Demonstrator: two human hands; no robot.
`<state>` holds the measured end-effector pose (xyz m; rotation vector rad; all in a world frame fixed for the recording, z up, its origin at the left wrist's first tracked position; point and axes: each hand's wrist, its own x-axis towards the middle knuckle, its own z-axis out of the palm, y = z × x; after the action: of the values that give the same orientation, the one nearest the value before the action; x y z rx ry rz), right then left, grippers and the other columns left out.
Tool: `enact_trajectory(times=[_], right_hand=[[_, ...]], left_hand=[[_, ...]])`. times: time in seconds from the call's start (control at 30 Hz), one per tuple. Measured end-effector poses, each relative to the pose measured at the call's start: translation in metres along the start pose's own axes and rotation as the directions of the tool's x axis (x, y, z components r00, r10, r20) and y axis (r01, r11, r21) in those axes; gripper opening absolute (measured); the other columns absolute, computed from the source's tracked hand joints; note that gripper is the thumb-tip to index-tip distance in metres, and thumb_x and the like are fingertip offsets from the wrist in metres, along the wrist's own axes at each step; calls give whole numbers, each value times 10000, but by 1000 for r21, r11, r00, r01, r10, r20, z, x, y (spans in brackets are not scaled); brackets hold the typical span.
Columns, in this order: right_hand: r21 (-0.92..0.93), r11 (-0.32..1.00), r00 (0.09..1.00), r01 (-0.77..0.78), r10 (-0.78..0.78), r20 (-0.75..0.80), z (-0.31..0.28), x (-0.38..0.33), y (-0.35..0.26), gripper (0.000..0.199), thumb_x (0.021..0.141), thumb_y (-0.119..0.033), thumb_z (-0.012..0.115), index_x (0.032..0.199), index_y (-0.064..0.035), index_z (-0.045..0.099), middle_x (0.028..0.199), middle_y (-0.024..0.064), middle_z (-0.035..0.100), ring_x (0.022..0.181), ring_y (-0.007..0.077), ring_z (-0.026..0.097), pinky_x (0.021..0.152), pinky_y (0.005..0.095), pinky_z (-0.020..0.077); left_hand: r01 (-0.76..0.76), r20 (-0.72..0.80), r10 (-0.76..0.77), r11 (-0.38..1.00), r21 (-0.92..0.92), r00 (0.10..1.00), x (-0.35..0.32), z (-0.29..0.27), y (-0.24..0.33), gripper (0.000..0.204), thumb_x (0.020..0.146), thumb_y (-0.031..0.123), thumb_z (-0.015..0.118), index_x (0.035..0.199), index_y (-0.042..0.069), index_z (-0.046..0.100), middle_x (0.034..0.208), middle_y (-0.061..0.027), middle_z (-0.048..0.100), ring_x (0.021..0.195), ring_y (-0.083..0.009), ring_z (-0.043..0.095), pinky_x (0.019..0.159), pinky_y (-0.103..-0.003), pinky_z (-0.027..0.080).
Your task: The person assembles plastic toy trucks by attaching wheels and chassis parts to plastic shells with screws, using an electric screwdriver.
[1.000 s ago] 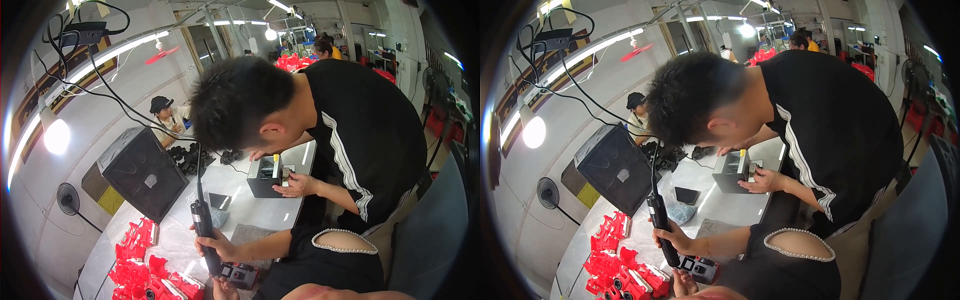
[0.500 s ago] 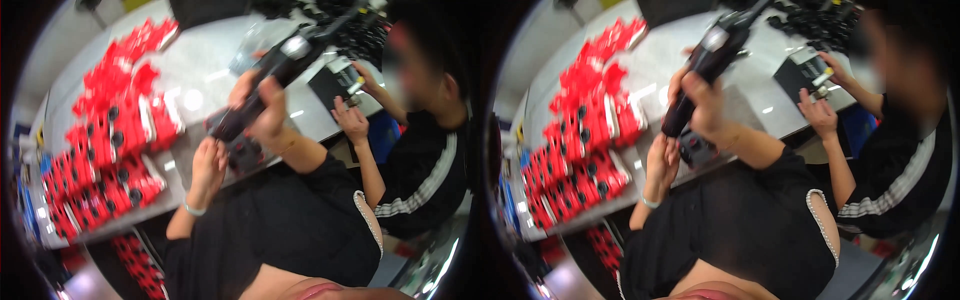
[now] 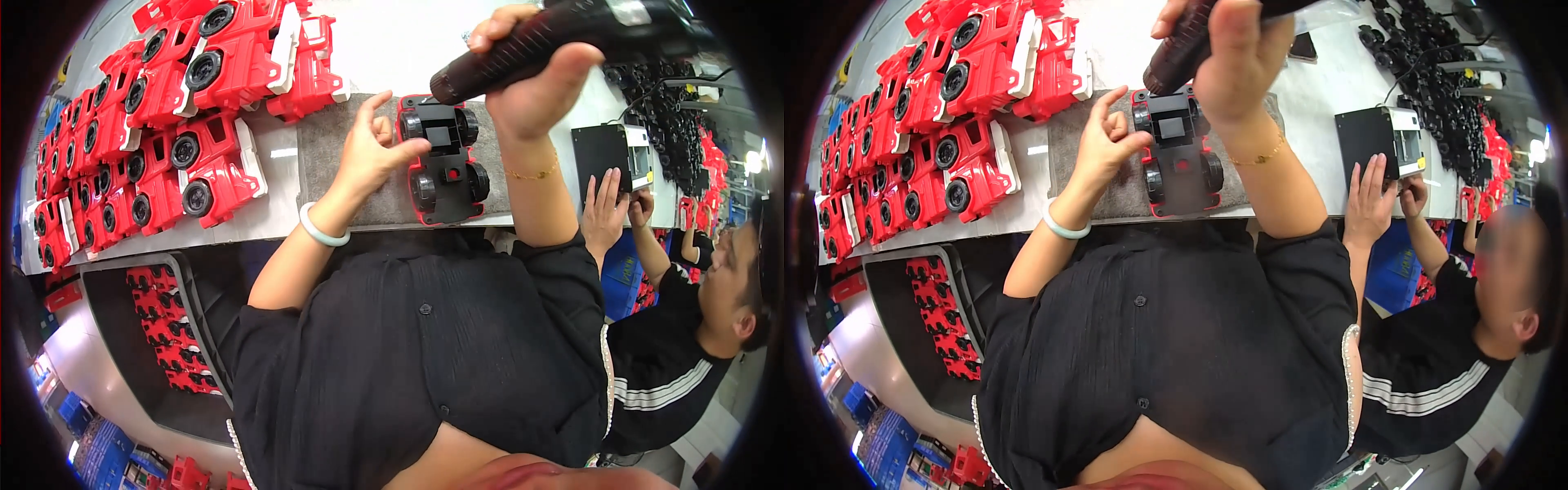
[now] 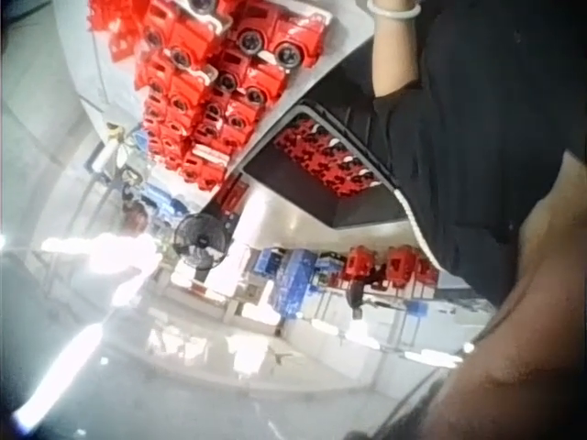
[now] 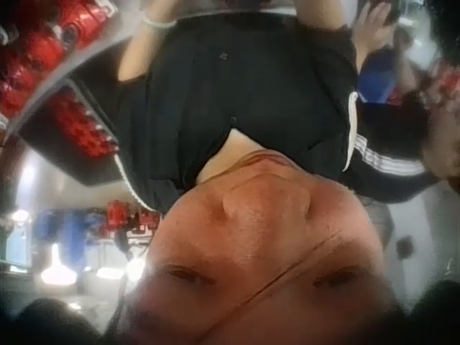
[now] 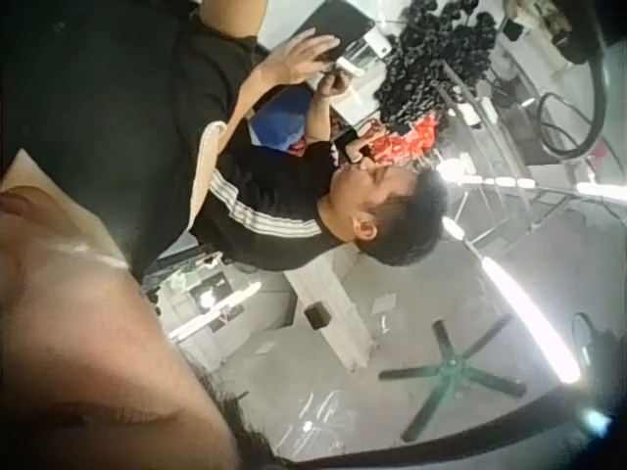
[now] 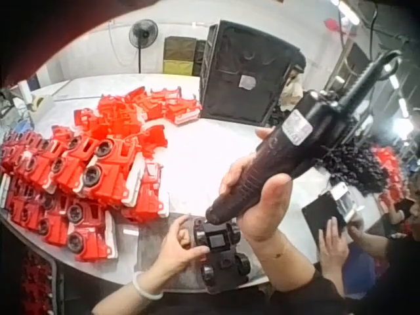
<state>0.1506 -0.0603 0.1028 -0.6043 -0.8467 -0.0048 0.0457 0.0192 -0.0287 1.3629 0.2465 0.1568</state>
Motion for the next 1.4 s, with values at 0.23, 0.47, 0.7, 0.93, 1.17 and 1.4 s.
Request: enact_trajectory(times=[0.23, 0.47, 0.7, 0.93, 1.17, 1.4], right_hand=[[-533, 838, 993, -120, 89, -82, -1, -2, -2, 758, 744, -591, 526, 1144, 28, 344, 631, 64, 514, 527, 121, 516, 499, 213, 432], [-504, 849, 987, -160, 136, -84, -7, -9, 13, 715, 741, -552, 569, 1107, 28, 366, 640, 61, 519, 530, 125, 519, 496, 218, 434], [-461, 855, 969, -237, 243, -46, -12, -12, 17, 703, 713, -543, 612, 1065, 19, 376, 656, 66, 528, 544, 129, 527, 502, 224, 438], [-431, 859, 955, -278, 294, -30, -16, -16, 18, 740, 697, -556, 619, 1091, 15, 363, 665, 66, 526, 546, 128, 528, 499, 223, 438], [298, 954, 994, -32, 1, 106, -18, 7, 3, 839, 733, -682, 429, 1245, -33, 288, 678, 70, 516, 545, 149, 491, 542, 272, 414], [18, 992, 990, -124, 123, 63, -26, -30, -51, 855, 710, -719, 417, 1273, -83, 327, 729, 56, 462, 606, 145, 453, 584, 298, 364]], left_hand=[[86, 156, -73, 993, -78, 985, 4, 10, 3, 762, 594, 142, 767, 1222, -11, 364, 1098, -125, 542, 1027, -169, 533, 879, -293, 424], [122, 152, -98, 980, -160, 984, 6, 10, 3, 710, 627, 95, 742, 1209, -19, 352, 1079, -117, 537, 969, -162, 552, 841, -288, 447], [84, 151, -64, 988, -131, 986, 7, 12, 1, 688, 673, -3, 693, 1236, -21, 298, 959, -78, 570, 860, -113, 557, 725, -238, 465], [97, 150, -81, 990, -105, 985, 7, 11, 3, 675, 670, -2, 696, 1222, -22, 308, 935, -67, 570, 826, -102, 555, 693, -219, 457], [70, 83, -98, 955, 289, 992, 2, -10, 11, 740, 661, 139, 739, 1251, -25, 324, 771, 17, 451, 704, -80, 466, 630, -216, 418], [431, 390, -187, 472, -769, 901, -20, -8, 70, 749, 855, 591, 194, 1294, -9, 286, 1133, -226, 482, 999, -277, 501, 902, -349, 386]])
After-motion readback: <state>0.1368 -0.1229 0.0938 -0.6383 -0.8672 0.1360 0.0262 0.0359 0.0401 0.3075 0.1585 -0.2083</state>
